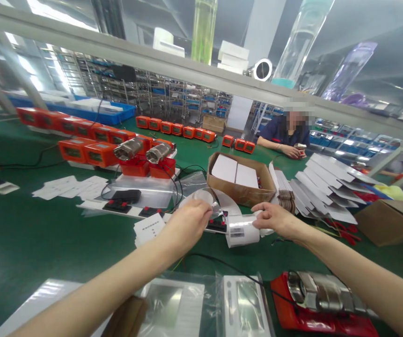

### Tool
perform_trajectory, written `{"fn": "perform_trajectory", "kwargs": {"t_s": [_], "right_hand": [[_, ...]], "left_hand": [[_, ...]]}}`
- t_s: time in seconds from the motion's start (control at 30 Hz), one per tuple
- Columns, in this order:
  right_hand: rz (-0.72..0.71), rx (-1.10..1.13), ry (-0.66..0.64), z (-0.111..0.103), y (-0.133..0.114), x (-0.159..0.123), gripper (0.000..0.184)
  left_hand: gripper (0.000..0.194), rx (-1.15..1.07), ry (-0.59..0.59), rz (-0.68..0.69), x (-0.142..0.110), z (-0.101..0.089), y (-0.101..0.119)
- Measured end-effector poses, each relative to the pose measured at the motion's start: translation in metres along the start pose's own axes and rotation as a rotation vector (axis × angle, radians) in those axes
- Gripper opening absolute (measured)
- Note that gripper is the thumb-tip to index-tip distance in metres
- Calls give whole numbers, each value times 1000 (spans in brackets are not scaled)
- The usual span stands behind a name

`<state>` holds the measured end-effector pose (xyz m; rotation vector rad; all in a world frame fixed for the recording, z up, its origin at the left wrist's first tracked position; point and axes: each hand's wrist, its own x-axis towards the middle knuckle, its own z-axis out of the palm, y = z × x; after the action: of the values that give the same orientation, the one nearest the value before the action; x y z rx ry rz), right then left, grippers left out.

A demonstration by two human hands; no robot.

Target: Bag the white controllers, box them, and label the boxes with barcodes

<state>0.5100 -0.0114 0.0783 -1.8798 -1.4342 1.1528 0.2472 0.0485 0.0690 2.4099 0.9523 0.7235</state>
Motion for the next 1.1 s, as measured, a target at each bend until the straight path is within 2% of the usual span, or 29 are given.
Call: {"fn": "perform_trajectory", "kwargs": {"t_s": [0.17,0.4,0.5,0.67,0.87,1.1], "right_hand": [[-125,105,29,-3,-9,-16,49],[-167,132,-9,1,-7,-23,46],[-170,131,-18,2,-5,-23,45],[-180,134,-14,3,-4,-21,44],[-174,188,16,3,-3,-21,44],[-119,340,164,-5,-7,-18,42]], "left_hand": [[28,-317,-76,-159,-5,31,18],[32,-822,-149,-299,11,47,19],[32,-961,-157,-365,16,54,20],[30,-1043,-149,-459,17,60,20],[38,-1136,-182,-462,20,60,24],[14,-1120,-213,-479,16,59,28]]}}
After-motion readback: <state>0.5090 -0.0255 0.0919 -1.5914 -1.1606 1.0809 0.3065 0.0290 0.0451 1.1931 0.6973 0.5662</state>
